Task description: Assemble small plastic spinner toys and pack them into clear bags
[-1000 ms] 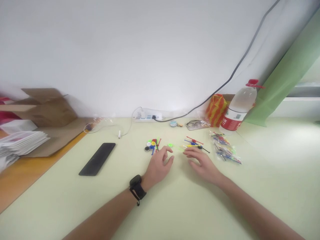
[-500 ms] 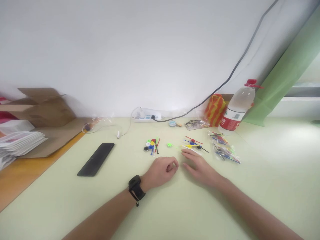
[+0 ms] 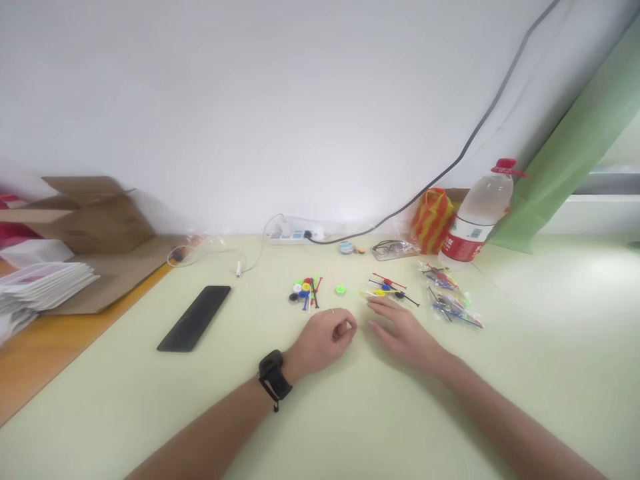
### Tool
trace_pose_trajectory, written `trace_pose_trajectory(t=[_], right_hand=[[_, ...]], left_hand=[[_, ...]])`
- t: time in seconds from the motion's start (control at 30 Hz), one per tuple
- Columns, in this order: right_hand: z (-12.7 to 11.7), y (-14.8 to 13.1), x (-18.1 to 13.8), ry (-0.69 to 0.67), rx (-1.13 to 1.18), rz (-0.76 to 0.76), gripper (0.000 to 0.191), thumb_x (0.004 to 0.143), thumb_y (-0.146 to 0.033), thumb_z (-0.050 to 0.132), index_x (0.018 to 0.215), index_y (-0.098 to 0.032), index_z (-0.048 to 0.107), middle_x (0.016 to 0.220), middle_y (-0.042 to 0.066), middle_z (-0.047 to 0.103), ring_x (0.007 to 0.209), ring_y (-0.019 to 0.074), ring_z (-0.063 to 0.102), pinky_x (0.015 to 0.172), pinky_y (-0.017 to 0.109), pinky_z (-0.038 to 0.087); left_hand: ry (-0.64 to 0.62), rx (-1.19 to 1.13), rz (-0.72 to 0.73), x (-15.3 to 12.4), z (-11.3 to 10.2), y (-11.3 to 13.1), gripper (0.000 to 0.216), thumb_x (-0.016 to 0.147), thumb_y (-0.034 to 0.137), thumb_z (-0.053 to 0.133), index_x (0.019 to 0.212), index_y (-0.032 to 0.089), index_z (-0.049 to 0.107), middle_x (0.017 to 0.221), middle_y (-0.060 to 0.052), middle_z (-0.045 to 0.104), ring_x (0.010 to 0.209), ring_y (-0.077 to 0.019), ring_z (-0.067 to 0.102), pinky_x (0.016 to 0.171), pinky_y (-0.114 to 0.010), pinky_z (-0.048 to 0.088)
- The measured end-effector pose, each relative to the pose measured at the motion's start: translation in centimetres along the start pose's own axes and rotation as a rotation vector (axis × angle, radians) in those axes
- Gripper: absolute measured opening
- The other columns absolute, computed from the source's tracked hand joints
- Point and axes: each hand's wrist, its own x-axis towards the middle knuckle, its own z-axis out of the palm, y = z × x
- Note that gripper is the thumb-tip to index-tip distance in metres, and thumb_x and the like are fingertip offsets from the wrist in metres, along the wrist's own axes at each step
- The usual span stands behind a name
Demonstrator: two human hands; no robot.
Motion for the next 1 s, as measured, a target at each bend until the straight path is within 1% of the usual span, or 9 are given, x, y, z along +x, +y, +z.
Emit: trace_pose_trajectory(t=[0.17,0.5,0.57,0.63,0.67,0.73,0.8,0.9,1.0], right_hand=[[0.0,-0.3,-0.1,-0.051,-0.011,-0.006,0.038,0.098,-0.029,0.060,0.133,-0.019,0.067,0.147,0.015,0.060,0.136,0.0333,0.056,0.115,0.053,0.047],[0.0,-0.2,-0.1,-0.050,-0.010,-0.022,0.037,0.098,-0.030,0.059,0.133,-0.020,0.066,0.147,0.015,0.060,0.137,0.0336,0.056,0.114,0.053,0.047],[-0.1,-0.4,0.1,-0.045,0.012,-0.018,0.030,0.098,-0.030,0.058,0.123,-0.021,0.070,0.138,0.015,0.066,0.127,0.0322,0.062,0.108,0.049,0.051],[-0.4,-0.6,0.4,-0.030,0.049,0.002,0.021,0.099,-0.030,0.054,0.104,-0.021,0.072,0.115,0.013,0.073,0.106,0.0285,0.069,0.094,0.044,0.057],[-0.6,-0.7,0.5,-0.016,0.063,0.015,0.022,0.100,-0.031,0.051,0.093,-0.021,0.070,0.102,0.011,0.073,0.094,0.0262,0.069,0.085,0.040,0.058],[-1.0,-0.9,0.7,0.015,0.064,0.039,0.032,0.101,-0.033,0.048,0.074,-0.022,0.061,0.081,0.008,0.068,0.076,0.0224,0.064,0.069,0.035,0.053],[-1.3,-0.9,0.8,0.034,0.033,0.051,0.041,0.101,-0.036,0.047,0.063,-0.022,0.049,0.068,0.004,0.059,0.064,0.0195,0.055,0.059,0.032,0.045],[-1.4,-0.7,0.8,0.031,-0.004,0.070,0.049,0.101,-0.040,0.047,0.056,-0.023,0.035,0.057,0.000,0.045,0.054,0.0154,0.043,0.053,0.031,0.035],[-1.2,-0.5,0.6,0.009,0.005,0.115,0.053,0.100,-0.042,0.048,0.056,-0.022,0.027,0.053,-0.003,0.035,0.051,0.0126,0.032,0.051,0.030,0.027]], left_hand=[[-0.066,0.005,0.015,-0.1,-0.2,0.2,0.014,0.088,0.016,0.054,0.088,0.023,0.067,0.066,0.003,0.056,0.061,-0.0145,0.052,0.059,-0.026,0.039],[-0.067,-0.005,0.022,-0.1,-0.1,0.1,0.014,0.087,0.016,0.055,0.088,0.023,0.068,0.067,0.002,0.059,0.062,-0.0148,0.053,0.059,-0.026,0.040],[-0.063,-0.011,0.019,-0.1,-0.1,0.0,0.014,0.089,0.017,0.055,0.090,0.023,0.068,0.068,0.002,0.059,0.063,-0.0150,0.053,0.060,-0.027,0.041],[-0.030,-0.010,0.016,-0.1,0.0,-0.1,0.012,0.090,0.019,0.057,0.096,0.023,0.067,0.072,0.001,0.059,0.066,-0.0158,0.054,0.063,-0.028,0.042],[0.002,-0.003,0.016,-0.1,-0.1,-0.1,0.012,0.090,0.020,0.059,0.100,0.023,0.066,0.077,0.001,0.060,0.070,-0.0166,0.055,0.066,-0.028,0.044],[0.079,0.019,0.022,-0.1,-0.1,-0.1,0.020,0.088,0.023,0.066,0.107,0.023,0.064,0.093,-0.003,0.063,0.084,-0.0195,0.059,0.075,-0.031,0.048],[0.127,0.036,0.021,0.0,-0.2,-0.1,0.034,0.084,0.025,0.073,0.117,0.024,0.061,0.112,-0.006,0.062,0.101,-0.0238,0.059,0.088,-0.036,0.049],[0.107,0.037,0.008,0.0,-0.1,-0.4,0.050,0.084,0.028,0.075,0.131,0.025,0.057,0.129,-0.010,0.057,0.120,-0.0284,0.055,0.102,-0.043,0.047],[0.072,0.043,0.013,0.1,0.1,-0.7,0.047,0.087,0.031,0.074,0.131,0.025,0.060,0.132,-0.010,0.056,0.125,-0.0289,0.054,0.108,-0.045,0.045]])
